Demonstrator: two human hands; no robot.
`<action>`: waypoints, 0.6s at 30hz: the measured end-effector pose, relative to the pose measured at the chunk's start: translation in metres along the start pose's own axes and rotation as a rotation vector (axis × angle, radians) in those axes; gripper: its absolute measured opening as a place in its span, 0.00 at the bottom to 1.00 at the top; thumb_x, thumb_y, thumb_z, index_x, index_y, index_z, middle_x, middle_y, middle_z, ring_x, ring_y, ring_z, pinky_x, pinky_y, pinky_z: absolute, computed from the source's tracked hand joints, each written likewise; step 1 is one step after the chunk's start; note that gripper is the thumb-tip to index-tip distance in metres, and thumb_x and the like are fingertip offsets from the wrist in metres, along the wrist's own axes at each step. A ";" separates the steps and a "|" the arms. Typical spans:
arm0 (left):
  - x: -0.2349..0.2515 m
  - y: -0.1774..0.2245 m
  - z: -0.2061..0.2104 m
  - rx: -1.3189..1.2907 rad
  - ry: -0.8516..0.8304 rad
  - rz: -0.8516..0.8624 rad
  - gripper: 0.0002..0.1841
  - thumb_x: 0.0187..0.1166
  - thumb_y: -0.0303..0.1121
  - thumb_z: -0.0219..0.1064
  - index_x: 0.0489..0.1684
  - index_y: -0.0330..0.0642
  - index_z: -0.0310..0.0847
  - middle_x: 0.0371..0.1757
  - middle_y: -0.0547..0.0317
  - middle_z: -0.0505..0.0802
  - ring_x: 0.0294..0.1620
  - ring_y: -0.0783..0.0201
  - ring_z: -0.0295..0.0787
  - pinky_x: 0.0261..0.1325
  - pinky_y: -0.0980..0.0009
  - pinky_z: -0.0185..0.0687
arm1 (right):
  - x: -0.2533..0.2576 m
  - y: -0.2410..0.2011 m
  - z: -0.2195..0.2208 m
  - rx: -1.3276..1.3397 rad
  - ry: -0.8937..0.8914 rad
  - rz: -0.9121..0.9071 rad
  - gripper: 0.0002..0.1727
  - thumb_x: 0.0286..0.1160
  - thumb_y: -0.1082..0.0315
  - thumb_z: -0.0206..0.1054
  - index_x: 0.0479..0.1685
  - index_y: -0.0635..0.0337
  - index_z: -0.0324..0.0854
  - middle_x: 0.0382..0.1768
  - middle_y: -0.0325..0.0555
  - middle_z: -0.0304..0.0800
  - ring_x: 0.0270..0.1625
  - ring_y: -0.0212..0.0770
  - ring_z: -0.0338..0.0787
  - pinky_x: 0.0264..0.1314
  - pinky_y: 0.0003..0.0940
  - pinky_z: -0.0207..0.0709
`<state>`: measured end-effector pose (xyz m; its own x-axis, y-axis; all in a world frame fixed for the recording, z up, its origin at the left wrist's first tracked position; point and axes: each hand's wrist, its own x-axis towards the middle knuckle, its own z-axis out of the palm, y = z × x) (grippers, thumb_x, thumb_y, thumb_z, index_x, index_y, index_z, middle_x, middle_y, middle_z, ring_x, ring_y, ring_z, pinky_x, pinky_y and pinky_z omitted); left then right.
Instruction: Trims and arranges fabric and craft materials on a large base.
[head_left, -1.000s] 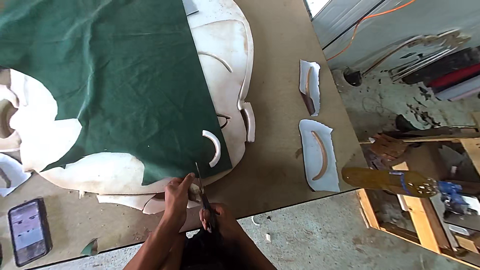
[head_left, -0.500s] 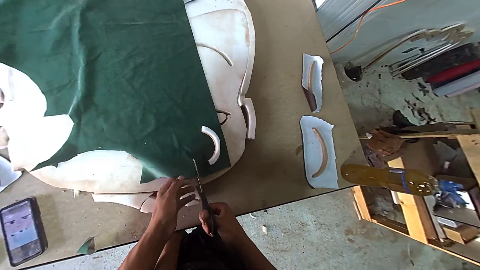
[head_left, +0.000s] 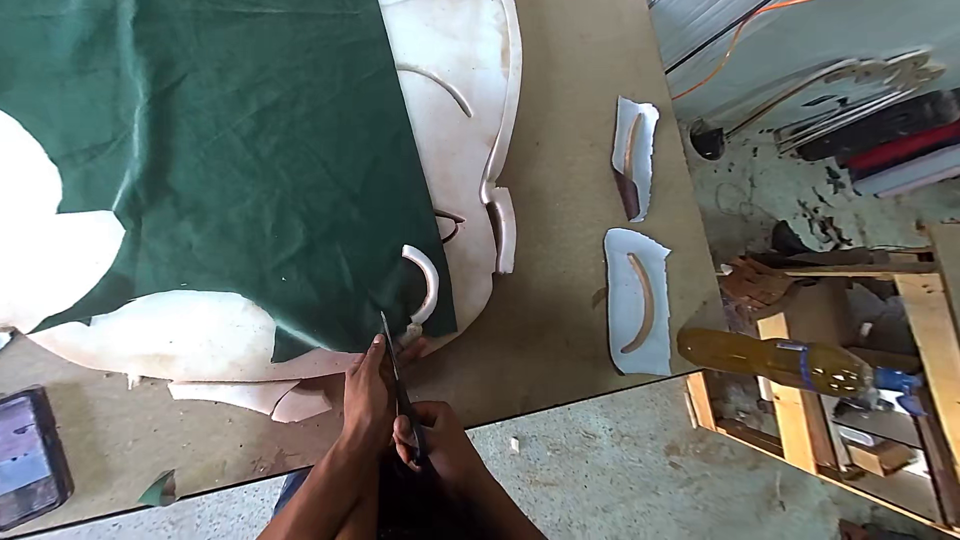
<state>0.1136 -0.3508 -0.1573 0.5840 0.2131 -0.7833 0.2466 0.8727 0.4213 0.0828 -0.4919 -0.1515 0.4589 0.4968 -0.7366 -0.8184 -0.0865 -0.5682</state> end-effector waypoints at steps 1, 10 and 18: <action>0.000 0.000 -0.002 0.013 -0.013 0.003 0.23 0.97 0.34 0.41 0.59 0.15 0.72 0.53 0.22 0.92 0.58 0.33 0.93 0.65 0.45 0.89 | 0.002 -0.003 0.001 -0.004 0.005 0.002 0.29 0.65 0.39 0.79 0.28 0.59 0.83 0.19 0.40 0.85 0.19 0.31 0.81 0.20 0.25 0.75; 0.002 0.001 -0.013 0.075 -0.060 0.004 0.24 0.97 0.35 0.41 0.55 0.16 0.76 0.53 0.25 0.92 0.61 0.35 0.92 0.67 0.46 0.88 | 0.015 -0.010 0.005 0.035 0.057 -0.010 0.30 0.58 0.38 0.83 0.26 0.58 0.83 0.17 0.37 0.80 0.16 0.28 0.76 0.17 0.23 0.69; 0.005 0.003 -0.016 0.117 -0.035 0.016 0.23 0.96 0.34 0.43 0.45 0.20 0.80 0.44 0.32 0.94 0.52 0.43 0.95 0.61 0.50 0.90 | 0.029 -0.036 0.014 0.025 0.106 -0.042 0.26 0.66 0.42 0.79 0.26 0.58 0.82 0.16 0.36 0.78 0.17 0.28 0.75 0.19 0.24 0.69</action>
<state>0.1051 -0.3404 -0.1673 0.6150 0.2094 -0.7602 0.3243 0.8116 0.4859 0.1209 -0.4621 -0.1473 0.5262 0.4049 -0.7478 -0.8053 -0.0453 -0.5912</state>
